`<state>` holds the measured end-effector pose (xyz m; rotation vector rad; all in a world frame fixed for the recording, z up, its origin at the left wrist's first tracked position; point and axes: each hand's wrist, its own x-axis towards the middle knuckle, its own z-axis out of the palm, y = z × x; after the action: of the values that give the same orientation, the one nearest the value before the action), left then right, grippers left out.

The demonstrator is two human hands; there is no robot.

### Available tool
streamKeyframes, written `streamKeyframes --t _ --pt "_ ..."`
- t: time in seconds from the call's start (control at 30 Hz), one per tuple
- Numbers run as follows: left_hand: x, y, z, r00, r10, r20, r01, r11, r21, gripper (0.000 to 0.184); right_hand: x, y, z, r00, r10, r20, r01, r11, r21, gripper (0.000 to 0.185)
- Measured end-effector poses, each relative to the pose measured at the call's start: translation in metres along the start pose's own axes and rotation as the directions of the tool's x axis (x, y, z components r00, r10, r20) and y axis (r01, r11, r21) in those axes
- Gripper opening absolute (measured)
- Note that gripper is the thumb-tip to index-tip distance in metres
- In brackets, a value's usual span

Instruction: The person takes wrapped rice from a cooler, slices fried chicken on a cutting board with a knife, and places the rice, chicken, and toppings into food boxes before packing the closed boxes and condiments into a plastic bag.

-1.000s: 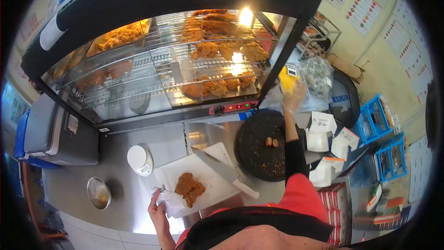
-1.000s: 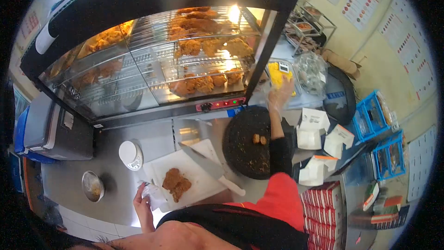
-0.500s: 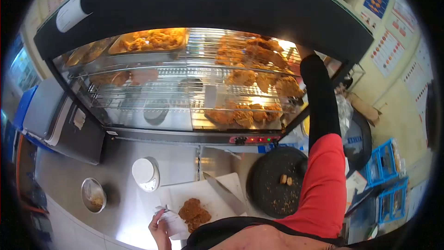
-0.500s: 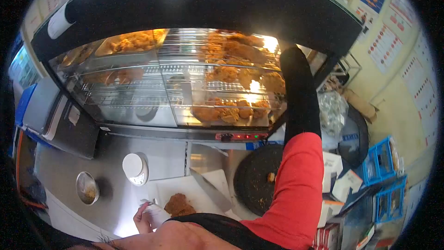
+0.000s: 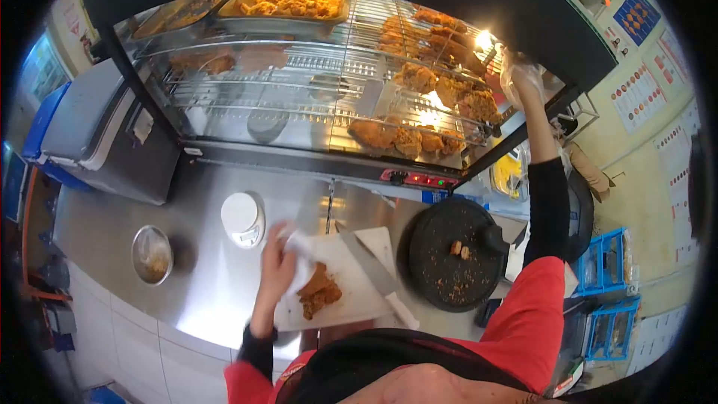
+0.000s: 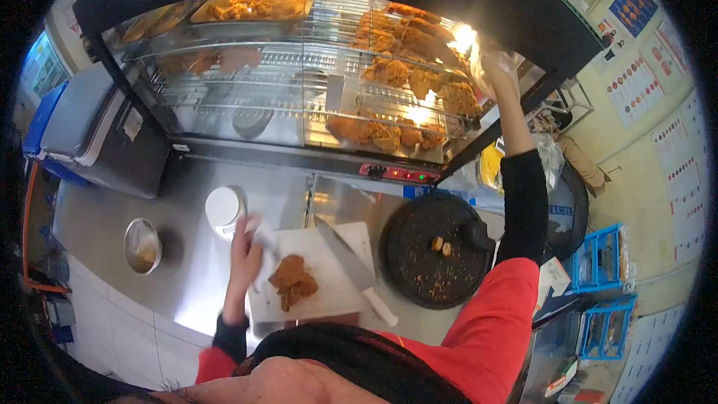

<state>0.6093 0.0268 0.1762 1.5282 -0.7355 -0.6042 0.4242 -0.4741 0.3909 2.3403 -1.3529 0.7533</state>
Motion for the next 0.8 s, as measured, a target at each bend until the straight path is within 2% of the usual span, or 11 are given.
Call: streamKeyframes --t 0.03,0.07,0.13,0.23,0.33,0.43,0.47,0.5,0.6,0.7,0.8 --pt "0.033 0.0 0.011 0.954 0.266 0.141 -0.272 0.962 0.024 0.06 -0.02 -0.003 -0.008 1.0 0.0 -0.026 0.001 0.999 0.039 0.037" --pt "0.057 0.041 0.022 0.94 0.225 0.256 -0.276 0.943 0.184 0.062 -0.044 -0.009 -0.019 0.999 0.004 -0.053 0.001 0.996 0.09 0.037" --pt "0.106 0.065 0.058 0.862 0.419 0.286 -0.488 0.839 0.24 0.061 -0.089 -0.024 -0.039 0.992 0.006 -0.122 0.02 0.979 0.203 0.039" --pt "0.16 0.078 0.099 0.888 0.389 0.246 -0.458 0.792 0.403 0.061 -0.169 -0.049 -0.07 0.946 -0.059 -0.319 0.214 0.852 0.478 0.034" --pt "0.182 0.07 0.113 0.869 0.455 0.194 -0.492 0.758 0.428 0.058 -0.267 -0.069 -0.075 0.989 0.009 -0.149 0.082 0.801 0.593 0.038" --pt "0.188 0.063 0.113 0.891 0.401 0.214 -0.455 0.797 0.398 0.056 -0.388 -0.09 -0.056 0.982 -0.183 0.046 0.079 0.616 0.784 0.027" --pt "0.192 0.06 0.116 0.874 0.437 0.212 -0.484 0.813 0.323 0.055 -0.428 -0.1 -0.042 0.964 -0.231 0.129 0.009 0.516 0.856 0.024" --pt "0.193 0.057 0.117 0.856 0.477 0.199 -0.515 0.821 0.246 0.055 -0.476 -0.116 -0.024 0.939 -0.165 0.302 -0.273 0.176 0.946 0.026" --pt "0.189 0.063 0.128 0.835 0.476 0.276 -0.544 0.787 0.291 0.055 -0.552 -0.136 0.024 0.88 -0.231 0.415 -0.31 0.382 0.871 0.036" --pt "0.189 0.073 0.145 0.785 0.454 0.422 -0.599 0.731 0.328 0.056 -0.533 -0.158 0.01 0.823 -0.396 0.407 0.031 0.747 0.664 0.035" --pt "0.19 0.076 0.176 0.731 0.482 0.484 -0.665 0.662 0.346 0.056 -0.533 -0.165 0.016 0.688 -0.482 0.543 0.119 0.813 0.571 0.037"
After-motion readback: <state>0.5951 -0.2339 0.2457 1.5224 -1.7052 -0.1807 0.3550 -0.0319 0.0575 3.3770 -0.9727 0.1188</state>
